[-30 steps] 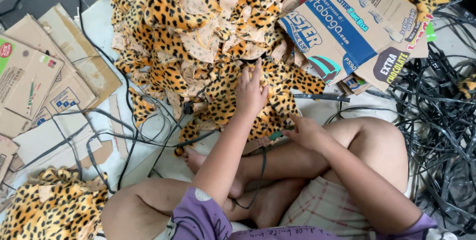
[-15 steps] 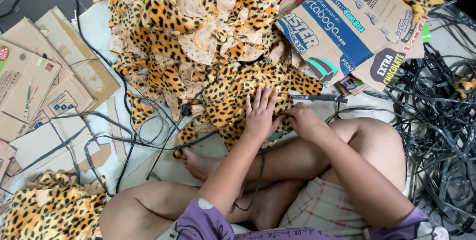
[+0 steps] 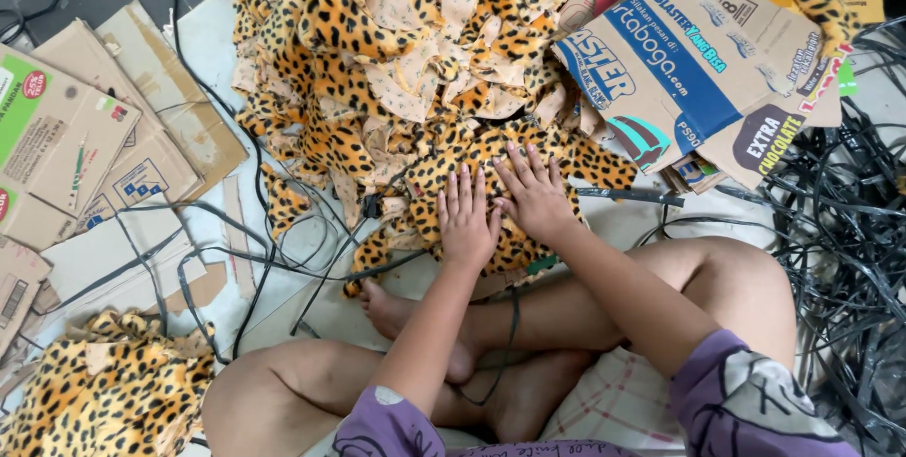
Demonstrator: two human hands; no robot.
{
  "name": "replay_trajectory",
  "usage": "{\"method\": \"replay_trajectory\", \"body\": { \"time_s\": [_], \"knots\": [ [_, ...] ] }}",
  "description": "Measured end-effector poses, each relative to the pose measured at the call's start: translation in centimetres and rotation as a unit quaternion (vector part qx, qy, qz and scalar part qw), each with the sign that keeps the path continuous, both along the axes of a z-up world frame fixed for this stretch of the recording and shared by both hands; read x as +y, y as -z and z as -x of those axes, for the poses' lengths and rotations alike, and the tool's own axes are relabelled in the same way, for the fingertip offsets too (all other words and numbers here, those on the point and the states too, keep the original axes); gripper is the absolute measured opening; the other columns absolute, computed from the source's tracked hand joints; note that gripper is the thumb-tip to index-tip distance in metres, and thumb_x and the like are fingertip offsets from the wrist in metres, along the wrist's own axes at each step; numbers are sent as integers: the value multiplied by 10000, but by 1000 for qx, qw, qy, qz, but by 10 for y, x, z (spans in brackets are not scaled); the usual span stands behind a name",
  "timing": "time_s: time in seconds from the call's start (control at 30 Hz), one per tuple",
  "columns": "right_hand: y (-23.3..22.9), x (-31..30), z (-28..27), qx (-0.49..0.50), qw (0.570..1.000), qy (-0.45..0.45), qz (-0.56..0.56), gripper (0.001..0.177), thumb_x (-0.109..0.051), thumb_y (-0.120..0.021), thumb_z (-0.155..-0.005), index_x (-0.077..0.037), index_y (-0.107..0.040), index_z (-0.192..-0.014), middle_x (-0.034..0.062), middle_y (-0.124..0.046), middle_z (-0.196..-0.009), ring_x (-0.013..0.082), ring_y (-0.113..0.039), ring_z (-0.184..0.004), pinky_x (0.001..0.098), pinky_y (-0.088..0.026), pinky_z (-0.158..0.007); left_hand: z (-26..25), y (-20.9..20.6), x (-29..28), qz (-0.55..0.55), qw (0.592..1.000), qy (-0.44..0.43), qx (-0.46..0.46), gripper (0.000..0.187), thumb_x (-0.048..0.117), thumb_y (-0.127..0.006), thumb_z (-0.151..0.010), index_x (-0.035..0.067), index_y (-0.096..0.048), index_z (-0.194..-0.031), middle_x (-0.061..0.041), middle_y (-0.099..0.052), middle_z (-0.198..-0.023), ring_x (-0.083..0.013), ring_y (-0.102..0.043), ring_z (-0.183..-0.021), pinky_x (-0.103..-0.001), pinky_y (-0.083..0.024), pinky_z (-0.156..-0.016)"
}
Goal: Sorting and manipulating small pieces of leopard-print fabric scraps on the floor
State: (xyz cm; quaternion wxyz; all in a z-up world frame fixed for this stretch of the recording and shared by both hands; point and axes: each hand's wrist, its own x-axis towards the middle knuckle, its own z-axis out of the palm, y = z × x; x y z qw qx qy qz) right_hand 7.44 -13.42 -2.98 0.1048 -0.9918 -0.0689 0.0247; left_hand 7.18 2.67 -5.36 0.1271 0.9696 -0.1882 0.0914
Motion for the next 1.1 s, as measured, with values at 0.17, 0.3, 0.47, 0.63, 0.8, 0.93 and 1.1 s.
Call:
{"method": "replay_trajectory", "body": {
  "time_s": [0.17,0.3,0.47,0.63,0.8,0.93,1.1],
  "knots": [
    [17,1,-1,-48,999,17,9,666,-587,-359,-1058,-295,-248,-1646,26,-90,-1732,313,-19,-1578,557,-27,-1224,-8,6,-1,-6,1000,10,-17,681,423,-435,-1014,153,-260,-1614,-138,-189,-1680,-312,-136,-1552,-493,-36,-1229],
    [25,2,-5,-95,995,23,3,660,-566,-383,-1061,-280,-273,-1646,41,-137,-1726,312,-51,-1577,549,-9,-1221,-15,14,-1,6,999,21,-34,676,413,-443,-1011,149,-276,-1610,-141,-223,-1669,-315,-168,-1547,-495,-70,-1229],
    [31,0,-5,-67,997,25,3,666,-588,-341,-1056,-322,-208,-1651,-1,-55,-1734,288,-1,-1580,548,8,-1224,-14,12,-2,-7,1000,16,-1,684,405,-427,-1010,156,-241,-1619,-128,-168,-1687,-313,-117,-1559,-492,-28,-1233],
    [24,-2,-7,-41,999,24,-3,661,-586,-353,-1053,-330,-216,-1647,-6,-59,-1733,292,-26,-1578,560,-18,-1225,-15,0,-1,2,998,17,66,687,391,-412,-1020,159,-201,-1631,-118,-127,-1696,-307,-74,-1563,-492,30,-1231],
    [-8,-1,-7,-6,996,39,-82,609,-480,-528,-1022,-290,-390,-1583,6,-221,-1701,293,-141,-1564,583,-44,-1238,-19,-37,4,98,986,43,127,680,337,-469,-999,134,-256,-1613,-192,-319,-1617,-368,-198,-1529,-572,-17,-1218],
    [-11,0,-26,-57,993,34,-94,522,-359,-580,-1026,-228,-490,-1523,40,-405,-1616,280,-279,-1531,564,-97,-1246,-35,-49,4,131,987,30,93,628,357,-473,-1018,127,-324,-1584,-192,-418,-1553,-365,-330,-1478,-569,-129,-1220],
    [4,-2,-76,-152,985,30,-81,380,-252,-621,-1021,-118,-641,-1376,102,-625,-1385,293,-540,-1362,521,-307,-1199,-62,-64,5,147,987,7,64,575,315,-519,-1016,52,-415,-1517,-230,-430,-1538,-397,-353,-1464,-571,-192,-1216]
  ]
}}
